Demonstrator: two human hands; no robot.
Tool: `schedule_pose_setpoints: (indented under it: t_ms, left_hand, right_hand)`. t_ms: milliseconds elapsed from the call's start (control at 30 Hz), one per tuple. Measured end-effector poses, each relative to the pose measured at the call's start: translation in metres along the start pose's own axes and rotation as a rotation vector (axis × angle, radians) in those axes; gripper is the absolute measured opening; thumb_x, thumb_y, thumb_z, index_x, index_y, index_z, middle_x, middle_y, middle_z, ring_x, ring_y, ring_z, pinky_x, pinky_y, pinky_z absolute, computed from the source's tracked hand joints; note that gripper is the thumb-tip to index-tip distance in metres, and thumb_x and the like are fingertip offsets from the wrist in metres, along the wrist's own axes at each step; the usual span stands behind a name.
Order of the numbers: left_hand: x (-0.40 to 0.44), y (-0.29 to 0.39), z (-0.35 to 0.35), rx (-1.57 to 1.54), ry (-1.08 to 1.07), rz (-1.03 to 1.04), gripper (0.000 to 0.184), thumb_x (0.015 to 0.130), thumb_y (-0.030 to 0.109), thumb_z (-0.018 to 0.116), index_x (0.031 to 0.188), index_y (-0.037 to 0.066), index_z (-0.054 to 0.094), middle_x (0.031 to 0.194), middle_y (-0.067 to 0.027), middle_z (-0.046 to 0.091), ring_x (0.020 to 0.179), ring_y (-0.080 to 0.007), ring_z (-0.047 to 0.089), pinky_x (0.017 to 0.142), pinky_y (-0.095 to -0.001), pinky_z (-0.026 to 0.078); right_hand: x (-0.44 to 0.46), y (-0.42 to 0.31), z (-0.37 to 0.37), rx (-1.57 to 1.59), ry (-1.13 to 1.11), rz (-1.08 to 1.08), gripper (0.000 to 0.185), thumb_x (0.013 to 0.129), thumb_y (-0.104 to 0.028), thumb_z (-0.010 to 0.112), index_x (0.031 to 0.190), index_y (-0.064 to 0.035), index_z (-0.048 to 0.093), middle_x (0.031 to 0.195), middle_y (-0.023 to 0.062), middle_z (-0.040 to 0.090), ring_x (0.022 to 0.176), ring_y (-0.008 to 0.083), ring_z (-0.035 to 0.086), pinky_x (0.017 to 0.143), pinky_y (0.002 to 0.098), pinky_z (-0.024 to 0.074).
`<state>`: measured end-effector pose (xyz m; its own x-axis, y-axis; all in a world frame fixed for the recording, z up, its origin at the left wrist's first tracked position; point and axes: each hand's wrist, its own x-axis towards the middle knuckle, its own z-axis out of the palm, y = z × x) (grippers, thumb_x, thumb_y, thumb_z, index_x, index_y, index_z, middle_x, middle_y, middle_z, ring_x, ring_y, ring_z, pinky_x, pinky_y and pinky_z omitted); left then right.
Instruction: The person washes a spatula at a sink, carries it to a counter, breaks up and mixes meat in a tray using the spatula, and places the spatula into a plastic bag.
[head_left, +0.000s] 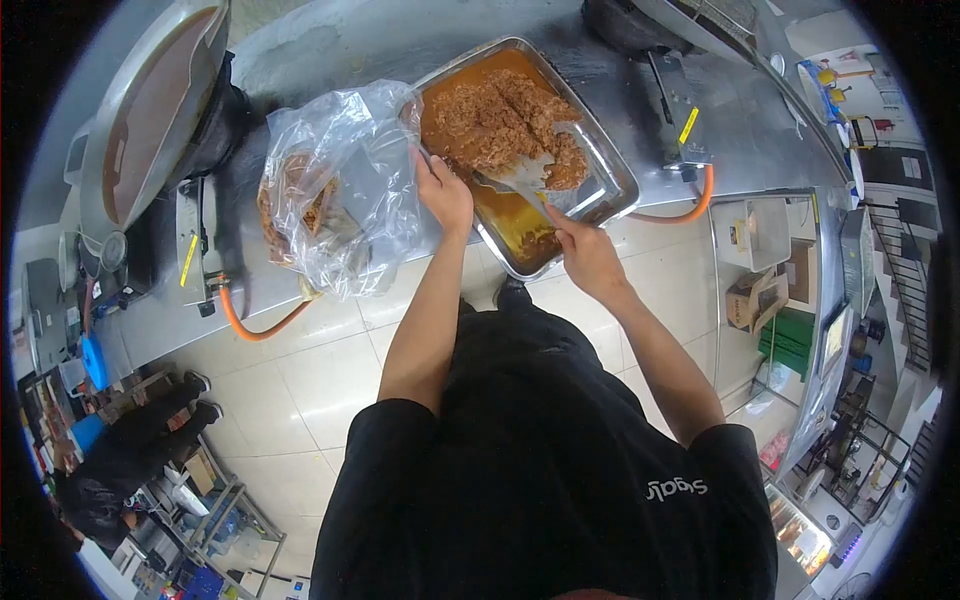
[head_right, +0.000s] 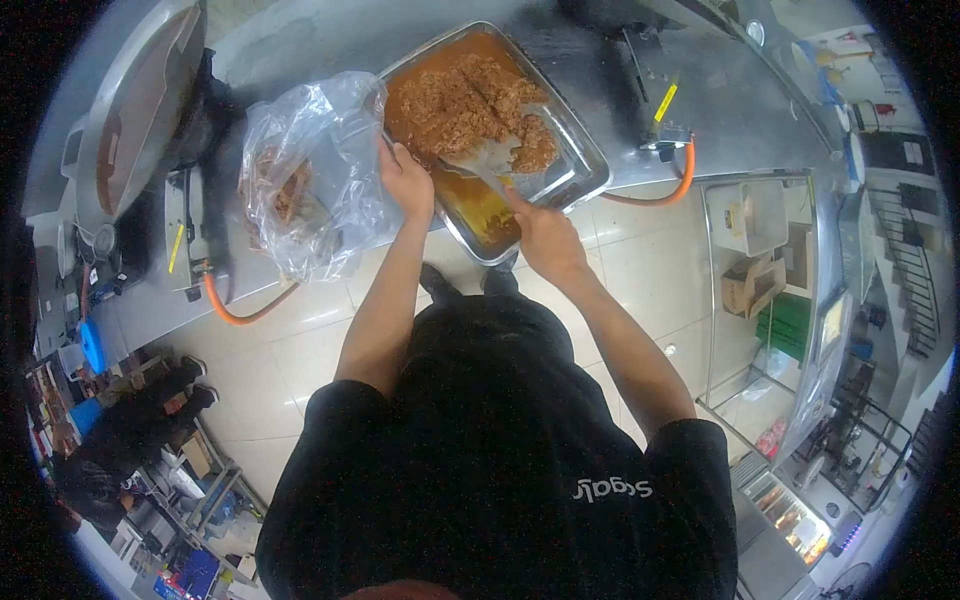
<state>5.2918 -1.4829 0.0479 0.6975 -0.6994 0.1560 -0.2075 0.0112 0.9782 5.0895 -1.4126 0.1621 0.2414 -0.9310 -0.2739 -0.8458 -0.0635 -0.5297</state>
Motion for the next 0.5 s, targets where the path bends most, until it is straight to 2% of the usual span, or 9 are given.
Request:
schedule_pose_setpoints:
  t_ms: [67, 100, 200, 267, 333, 367, 467, 500]
  left_hand:
    - [0.001, -0.002, 0.0, -0.001, -0.005, 0.0, 0.048, 0.1, 0.014, 0.044, 0.138, -0.014, 0.04, 0.141, -0.0314, 0.046, 0.133, -0.04, 0.044, 0.112, -0.0388, 0.032]
    - [0.002, -0.003, 0.0, 0.001, -0.009, 0.0, 0.048, 0.1, 0.014, 0.044, 0.138, -0.014, 0.04, 0.141, -0.0313, 0.046, 0.133, -0.04, 0.044, 0.112, -0.0387, 0.032]
    - [0.002, -0.004, 0.001, -0.016, -0.011, -0.019, 0.048, 0.1, 0.014, 0.044, 0.139, -0.013, 0.04, 0.141, -0.0312, 0.046, 0.133, -0.0399, 0.044, 0.112, -0.0386, 0.033]
    - [0.001, -0.003, 0.0, -0.017, -0.007, -0.021, 0.048, 0.1, 0.014, 0.044, 0.139, -0.013, 0.04, 0.141, -0.0311, 0.046, 0.133, -0.04, 0.044, 0.111, -0.0387, 0.033]
    - [0.001, 0.001, -0.001, 0.0, -0.003, -0.005, 0.048, 0.1, 0.015, 0.044, 0.139, -0.012, 0.04, 0.141, -0.0309, 0.046, 0.133, -0.04, 0.044, 0.11, -0.0388, 0.034]
    - [0.001, 0.002, -0.001, 0.007, -0.004, -0.011, 0.048, 0.1, 0.015, 0.044, 0.139, -0.012, 0.04, 0.141, -0.0309, 0.046, 0.133, -0.0401, 0.045, 0.11, -0.0388, 0.034]
    - [0.0, 0.003, -0.001, 0.02, 0.0, -0.025, 0.047, 0.1, 0.014, 0.044, 0.139, -0.011, 0.041, 0.139, -0.0309, 0.048, 0.131, -0.0404, 0.046, 0.109, -0.039, 0.035]
    - [0.0, 0.002, 0.0, 0.022, 0.005, -0.023, 0.047, 0.1, 0.014, 0.045, 0.139, -0.011, 0.041, 0.139, -0.0309, 0.048, 0.131, -0.0405, 0.047, 0.109, -0.039, 0.035]
  right_hand:
    - [0.011, 0.006, -0.002, 0.21, 0.061, -0.055, 0.046, 0.094, -0.008, 0.054, 0.139, -0.02, 0.054, 0.094, 0.0295, 0.063, 0.083, 0.0428, 0.065, 0.076, 0.0423, 0.0503]
    - [0.017, 0.008, -0.004, 0.243, 0.039, -0.029, 0.044, 0.096, -0.009, 0.054, 0.139, -0.019, 0.054, 0.084, 0.0222, 0.065, 0.072, 0.0316, 0.064, 0.07, 0.0362, 0.0489]
    - [0.033, 0.015, -0.016, 0.337, -0.026, -0.006, 0.042, 0.098, -0.013, 0.053, 0.14, -0.0172, 0.054, 0.077, 0.0079, 0.061, 0.066, 0.018, 0.056, 0.065, 0.0318, 0.047]
    - [0.042, 0.02, -0.022, 0.459, -0.083, 0.061, 0.04, 0.102, -0.021, 0.049, 0.141, -0.0153, 0.051, 0.074, -0.0021, 0.047, 0.062, 0.0077, 0.045, 0.054, 0.0238, 0.0385]
    - [0.045, 0.011, -0.04, 0.666, -0.162, 0.243, 0.039, 0.104, -0.025, 0.046, 0.142, -0.0156, 0.048, 0.072, -0.0028, 0.043, 0.059, 0.0062, 0.041, 0.049, 0.0214, 0.0336]
    - [0.046, 0.009, -0.049, 0.734, -0.214, 0.323, 0.039, 0.106, -0.029, 0.042, 0.142, -0.0167, 0.045, 0.07, -0.0043, 0.038, 0.053, 0.0036, 0.033, 0.043, 0.0197, 0.024]
    - [0.048, 0.012, -0.07, 0.927, -0.285, 0.492, 0.037, 0.106, -0.029, 0.041, 0.141, -0.0165, 0.045, 0.069, -0.004, 0.039, 0.049, 0.0035, 0.029, 0.04, 0.0205, 0.0209]
    - [0.049, 0.015, -0.073, 0.976, -0.277, 0.519, 0.034, 0.106, -0.029, 0.039, 0.136, -0.0156, 0.05, 0.067, -0.0044, 0.039, 0.046, 0.0033, 0.027, 0.039, 0.0207, 0.0184]
